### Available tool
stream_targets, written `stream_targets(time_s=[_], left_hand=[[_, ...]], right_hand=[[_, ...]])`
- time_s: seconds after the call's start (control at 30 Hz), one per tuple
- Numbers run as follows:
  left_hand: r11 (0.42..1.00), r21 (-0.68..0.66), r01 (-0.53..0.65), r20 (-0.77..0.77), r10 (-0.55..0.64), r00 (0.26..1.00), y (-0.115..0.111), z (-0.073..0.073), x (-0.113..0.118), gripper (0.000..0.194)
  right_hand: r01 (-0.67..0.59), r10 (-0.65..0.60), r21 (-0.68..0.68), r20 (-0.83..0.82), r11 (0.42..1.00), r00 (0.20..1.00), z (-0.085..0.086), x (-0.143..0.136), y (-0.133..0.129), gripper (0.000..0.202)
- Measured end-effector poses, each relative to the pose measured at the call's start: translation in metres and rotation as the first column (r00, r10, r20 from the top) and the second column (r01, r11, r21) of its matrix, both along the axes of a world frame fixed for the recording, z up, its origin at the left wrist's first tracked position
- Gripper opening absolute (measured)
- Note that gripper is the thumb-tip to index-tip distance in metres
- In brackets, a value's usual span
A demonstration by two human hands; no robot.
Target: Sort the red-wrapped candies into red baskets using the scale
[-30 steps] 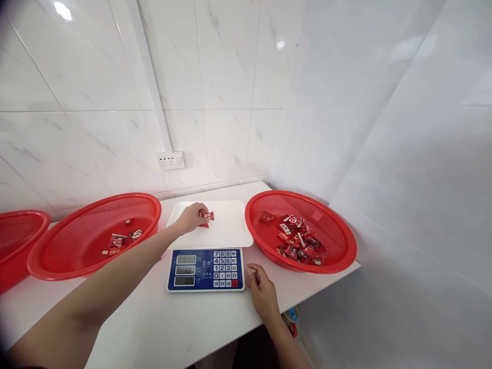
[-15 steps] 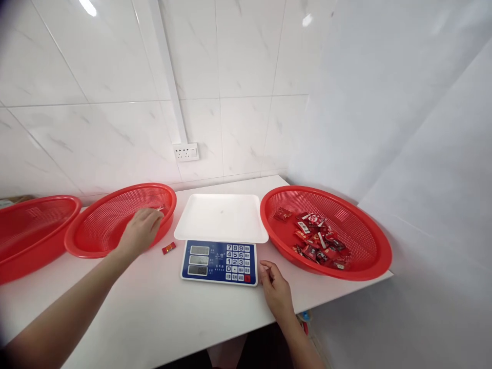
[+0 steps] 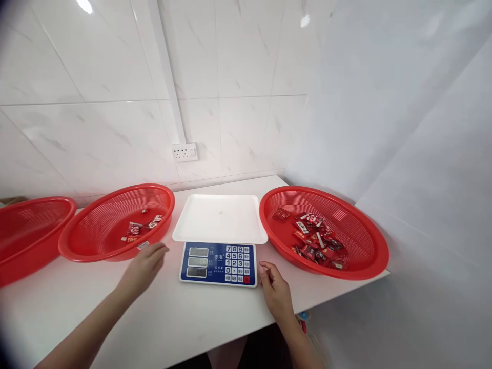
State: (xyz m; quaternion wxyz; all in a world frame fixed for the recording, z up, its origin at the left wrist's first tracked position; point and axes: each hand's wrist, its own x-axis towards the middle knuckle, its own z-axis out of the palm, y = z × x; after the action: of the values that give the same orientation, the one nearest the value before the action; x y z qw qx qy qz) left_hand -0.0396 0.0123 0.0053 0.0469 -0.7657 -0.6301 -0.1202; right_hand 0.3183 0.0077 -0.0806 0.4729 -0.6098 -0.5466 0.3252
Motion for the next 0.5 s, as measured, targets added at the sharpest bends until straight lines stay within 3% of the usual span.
stream_targets(time_s=[0.03, 0.07, 0.13, 0.17, 0.23, 0.3, 0.4, 0.5], left_hand=[[0.998, 0.069, -0.009, 0.013, 0.008, 1.000, -0.002, 0.011, -0.005, 0.033], [0.972, 0.233, -0.036, 0.041, 0.028, 0.999, -0.003, 0.022, -0.010, 0.031], [0.889, 0.455, -0.059, 0.076, 0.027, 0.997, -0.001, 0.040, -0.018, 0.025], [0.847, 0.525, -0.086, 0.105, 0.035, 0.994, 0.000, 0.045, -0.019, 0.022], [0.818, 0.569, -0.079, 0.158, -0.014, 0.987, 0.000, 0.046, -0.012, 0.019], [0.820, 0.572, 0.006, 0.186, -0.137, 0.973, -0.003, 0.035, 0.004, 0.018], [0.808, 0.573, 0.134, 0.206, -0.301, 0.931, -0.013, 0.005, 0.036, 0.015], [0.791, 0.527, 0.311, 0.265, -0.500, 0.824, -0.027, -0.025, 0.070, 0.017]], right_hand=[[0.001, -0.001, 0.006, -0.005, 1.000, 1.000, 0.001, -0.001, 0.000, 0.039], [-0.002, 0.002, 0.014, -0.009, 1.000, 1.000, 0.003, -0.003, -0.001, 0.038], [-0.006, 0.006, 0.034, -0.006, 0.999, 1.000, 0.006, -0.005, -0.004, 0.037], [-0.008, 0.008, 0.050, 0.007, 0.999, 1.000, 0.009, -0.005, -0.008, 0.036], [-0.028, 0.021, 0.113, 0.061, 0.993, 0.998, 0.020, -0.003, -0.016, 0.034], [-0.058, 0.028, 0.213, 0.144, 0.975, 0.989, 0.041, 0.006, -0.022, 0.031], [-0.066, -0.017, 0.309, 0.258, 0.949, 0.966, 0.085, 0.033, -0.016, 0.029], [-0.031, -0.026, 0.172, 0.319, 0.985, 0.947, 0.125, 0.077, 0.016, 0.029]])
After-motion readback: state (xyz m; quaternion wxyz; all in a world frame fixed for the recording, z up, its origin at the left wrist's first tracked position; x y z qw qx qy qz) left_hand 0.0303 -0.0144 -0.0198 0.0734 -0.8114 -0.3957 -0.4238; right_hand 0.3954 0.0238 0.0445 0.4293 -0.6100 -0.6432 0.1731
